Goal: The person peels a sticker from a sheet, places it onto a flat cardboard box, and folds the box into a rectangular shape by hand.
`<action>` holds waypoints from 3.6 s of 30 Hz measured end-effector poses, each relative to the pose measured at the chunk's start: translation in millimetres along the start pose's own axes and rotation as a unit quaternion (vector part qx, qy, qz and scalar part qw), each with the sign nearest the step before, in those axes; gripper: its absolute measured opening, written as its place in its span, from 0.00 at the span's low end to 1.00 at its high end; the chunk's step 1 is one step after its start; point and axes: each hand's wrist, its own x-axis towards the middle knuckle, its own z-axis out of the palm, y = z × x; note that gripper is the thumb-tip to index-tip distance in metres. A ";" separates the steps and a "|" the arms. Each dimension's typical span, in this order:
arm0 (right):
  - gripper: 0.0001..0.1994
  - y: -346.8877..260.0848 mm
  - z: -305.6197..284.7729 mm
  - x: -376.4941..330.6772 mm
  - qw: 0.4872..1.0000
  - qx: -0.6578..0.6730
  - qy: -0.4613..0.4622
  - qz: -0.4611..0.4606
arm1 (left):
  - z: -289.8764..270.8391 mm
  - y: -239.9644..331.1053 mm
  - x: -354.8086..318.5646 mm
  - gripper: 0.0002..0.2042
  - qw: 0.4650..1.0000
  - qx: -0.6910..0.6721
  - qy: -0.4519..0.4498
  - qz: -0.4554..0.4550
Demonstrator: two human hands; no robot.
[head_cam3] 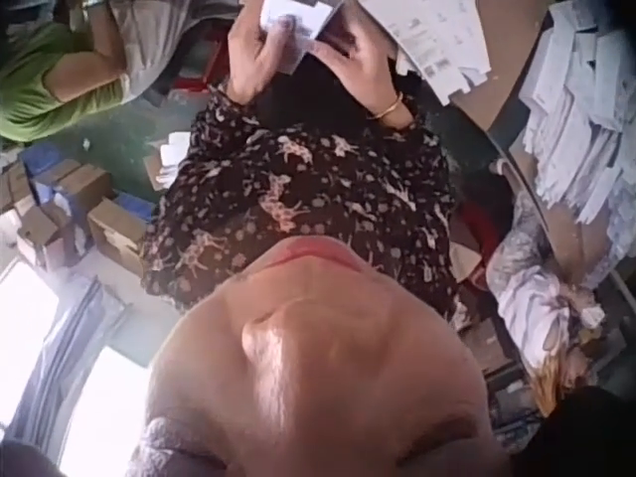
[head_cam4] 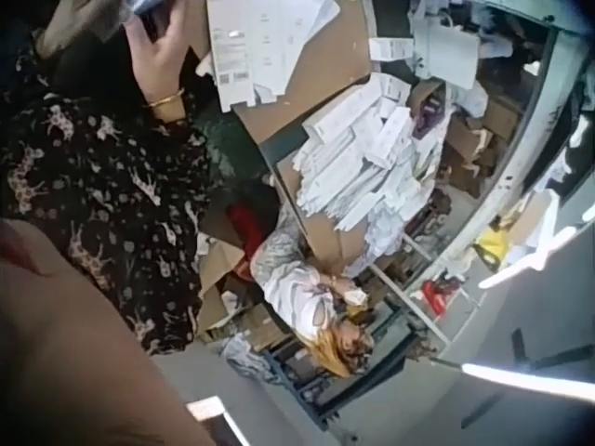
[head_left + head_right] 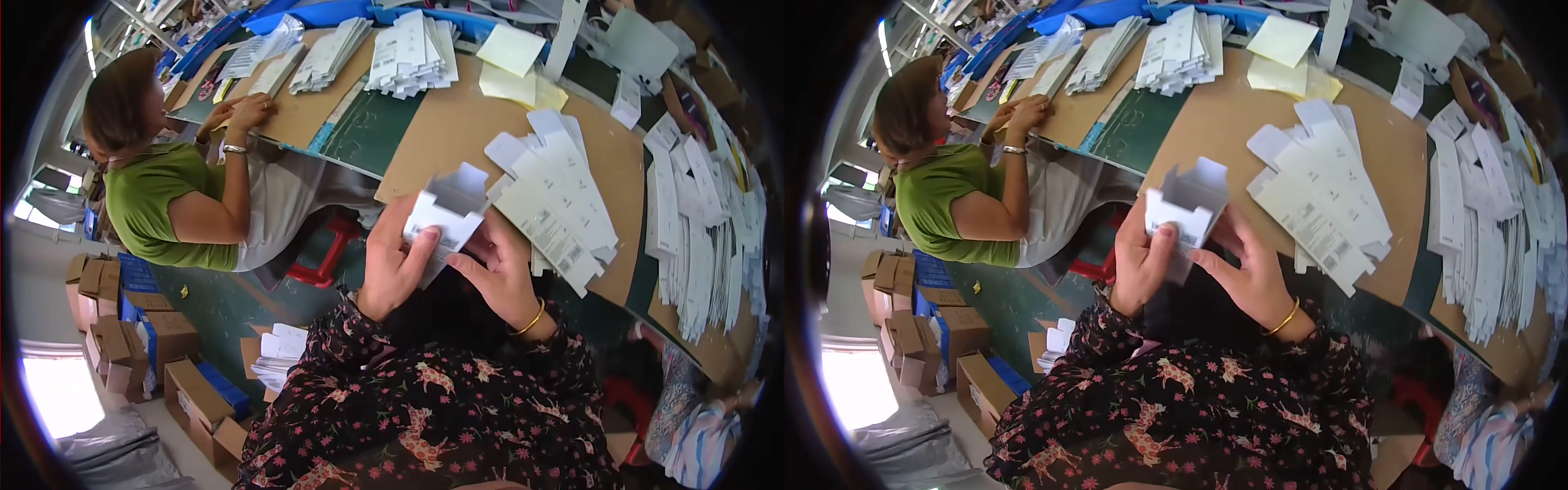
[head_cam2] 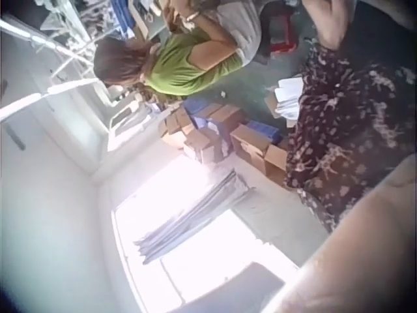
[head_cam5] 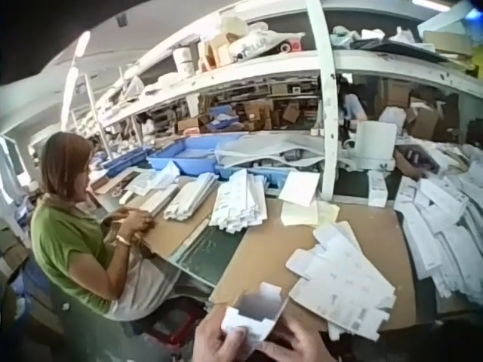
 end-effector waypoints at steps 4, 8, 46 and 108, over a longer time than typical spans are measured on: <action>0.37 9.5 -1.0 -8.3 0.996 -0.089 -0.011 -0.015 | -0.2 12.0 -5.2 0.25 0.982 -0.139 -0.004 -0.125; 0.37 8.4 4.6 -7.3 0.993 -0.115 -0.020 -0.023 | 1.6 8.7 -4.1 0.24 0.977 -0.145 0.000 -0.157; 0.11 -1.2 -21.3 -8.2 0.989 0.049 0.129 0.046 | -8.8 26.9 -2.0 0.44 0.962 0.101 -0.200 0.155; 0.17 -22.2 -29.0 -56.3 0.962 -0.256 0.080 -0.056 | 8.8 46.3 9.4 0.48 0.918 0.172 -0.284 0.216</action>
